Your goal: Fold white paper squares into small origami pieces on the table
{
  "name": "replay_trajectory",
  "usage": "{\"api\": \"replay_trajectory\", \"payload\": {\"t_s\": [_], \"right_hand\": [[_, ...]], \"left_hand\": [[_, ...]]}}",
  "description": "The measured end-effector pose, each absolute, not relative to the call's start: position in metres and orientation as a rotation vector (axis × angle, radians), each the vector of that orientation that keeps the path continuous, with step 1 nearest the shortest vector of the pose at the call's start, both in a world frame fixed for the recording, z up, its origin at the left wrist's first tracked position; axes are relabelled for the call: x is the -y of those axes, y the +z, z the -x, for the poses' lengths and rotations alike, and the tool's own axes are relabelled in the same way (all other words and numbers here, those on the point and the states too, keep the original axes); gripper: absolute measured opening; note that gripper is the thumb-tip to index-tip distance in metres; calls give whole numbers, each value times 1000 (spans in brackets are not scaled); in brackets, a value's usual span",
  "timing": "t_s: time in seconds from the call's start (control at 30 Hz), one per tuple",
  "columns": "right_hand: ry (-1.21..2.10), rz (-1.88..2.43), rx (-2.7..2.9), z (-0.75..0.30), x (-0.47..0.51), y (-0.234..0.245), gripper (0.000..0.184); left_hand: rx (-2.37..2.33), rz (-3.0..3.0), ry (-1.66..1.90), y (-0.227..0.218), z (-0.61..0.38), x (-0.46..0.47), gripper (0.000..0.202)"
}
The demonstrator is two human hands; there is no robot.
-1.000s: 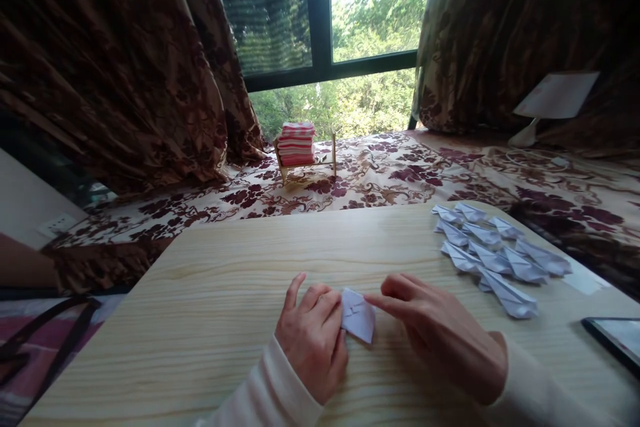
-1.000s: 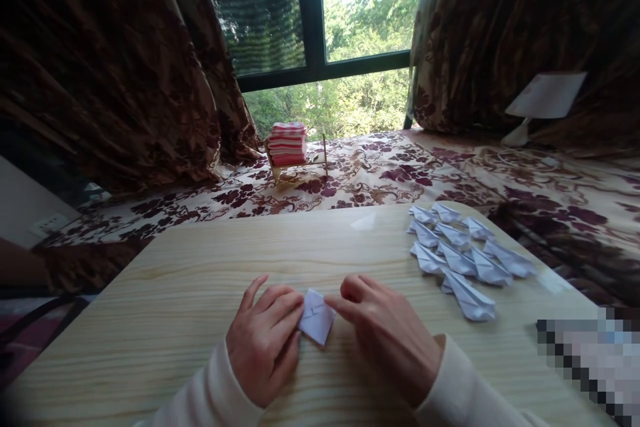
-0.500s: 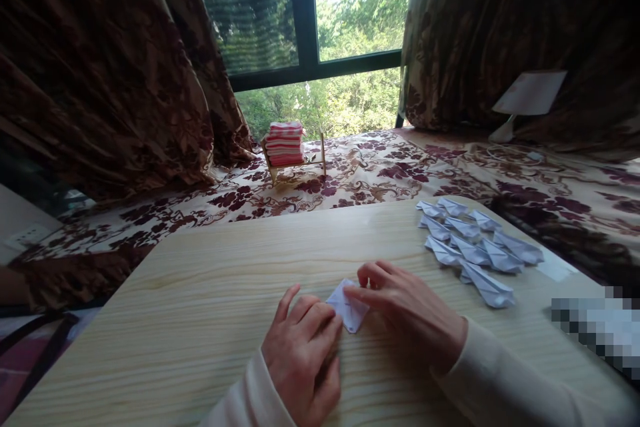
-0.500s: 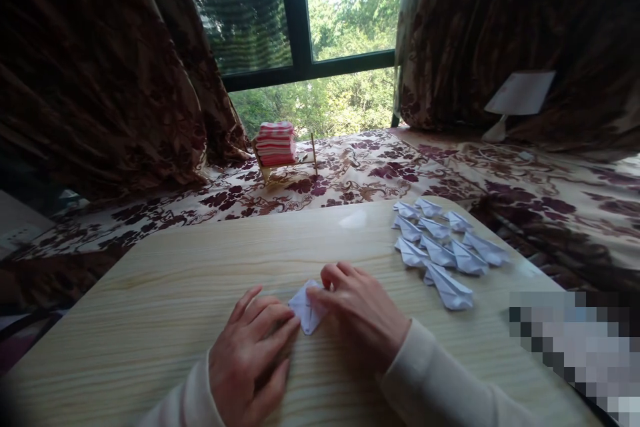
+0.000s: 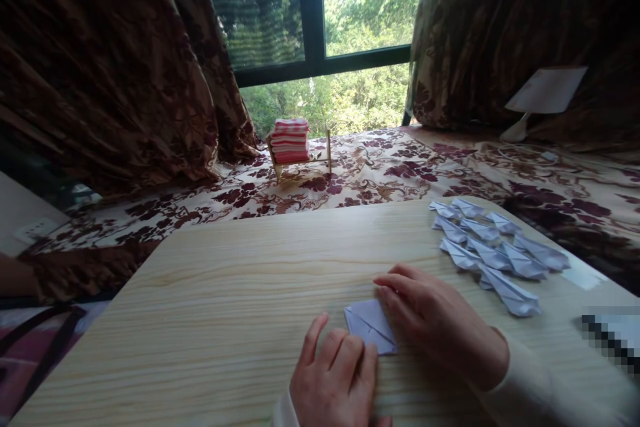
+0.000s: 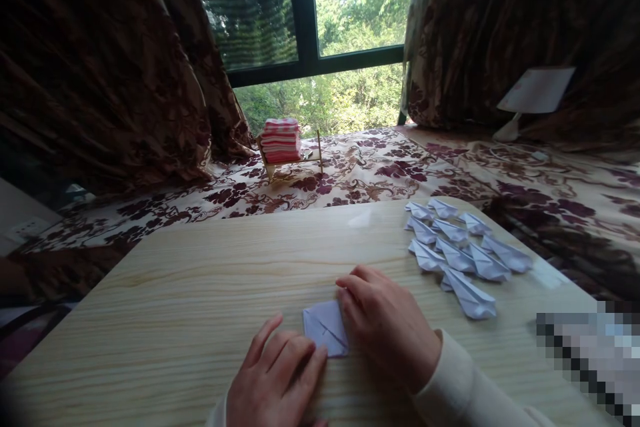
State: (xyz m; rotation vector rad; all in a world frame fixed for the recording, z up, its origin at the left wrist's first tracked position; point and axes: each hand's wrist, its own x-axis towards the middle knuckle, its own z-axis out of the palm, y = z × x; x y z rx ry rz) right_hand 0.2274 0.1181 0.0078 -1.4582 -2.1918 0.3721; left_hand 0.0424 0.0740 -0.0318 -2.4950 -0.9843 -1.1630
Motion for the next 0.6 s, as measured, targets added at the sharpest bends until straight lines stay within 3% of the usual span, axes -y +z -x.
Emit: {"api": "replay_trajectory", "payload": {"t_s": [0.13, 0.37, 0.6], "right_hand": [[496, 1448, 2220, -226, -116, 14, 31], [591, 1356, 2247, -226, -114, 15, 20], [708, 1290, 2154, -223, -113, 16, 10]], "left_hand": [[1018, 2474, -1200, -35, -48, -69, 57], [959, 2552, -973, -41, -38, -67, 54], [994, 2514, -1056, -46, -38, -65, 51]]}}
